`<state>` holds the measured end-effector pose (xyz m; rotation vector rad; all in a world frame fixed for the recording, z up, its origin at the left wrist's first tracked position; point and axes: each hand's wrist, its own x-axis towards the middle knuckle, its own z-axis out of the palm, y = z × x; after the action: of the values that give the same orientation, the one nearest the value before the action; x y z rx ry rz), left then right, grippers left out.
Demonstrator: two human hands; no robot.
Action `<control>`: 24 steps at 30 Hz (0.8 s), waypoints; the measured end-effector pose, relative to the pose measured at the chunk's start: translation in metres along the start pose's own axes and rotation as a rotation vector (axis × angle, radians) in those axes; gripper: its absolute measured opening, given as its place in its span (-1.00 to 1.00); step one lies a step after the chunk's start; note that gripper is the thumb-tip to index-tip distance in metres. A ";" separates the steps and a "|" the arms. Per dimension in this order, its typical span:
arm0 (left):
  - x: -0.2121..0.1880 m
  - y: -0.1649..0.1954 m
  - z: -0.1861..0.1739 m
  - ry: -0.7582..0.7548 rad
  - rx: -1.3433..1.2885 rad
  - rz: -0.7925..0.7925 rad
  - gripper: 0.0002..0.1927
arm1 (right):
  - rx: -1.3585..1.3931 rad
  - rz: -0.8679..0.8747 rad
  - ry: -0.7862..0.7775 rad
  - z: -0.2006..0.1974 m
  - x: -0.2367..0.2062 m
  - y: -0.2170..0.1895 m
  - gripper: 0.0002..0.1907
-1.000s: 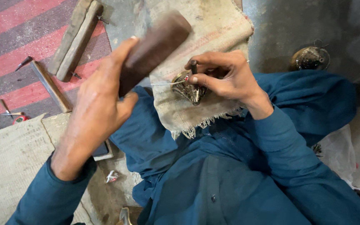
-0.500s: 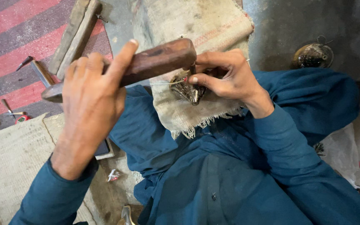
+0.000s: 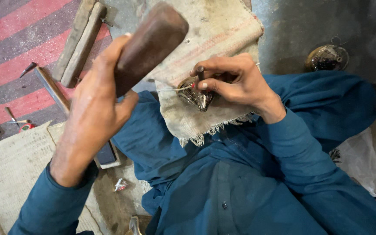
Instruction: The person sits cross-legged and uses a hammer and chisel to engrave decorative patterns on a small metal object placed on a cloth on their lap. They repeatedly strike the chisel with the hammer, repositioning the chisel and rotating the object as needed.
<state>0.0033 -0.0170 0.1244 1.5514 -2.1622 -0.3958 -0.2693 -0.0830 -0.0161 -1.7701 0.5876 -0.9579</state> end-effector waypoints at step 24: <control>-0.003 -0.017 0.004 -0.135 0.283 -0.083 -0.16 | 0.073 0.088 0.030 0.007 0.004 -0.004 -0.71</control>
<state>0.0159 -0.0202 0.1118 1.8174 -2.3438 -0.2330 -0.2614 -0.0807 -0.0123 -1.6535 0.6370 -0.9352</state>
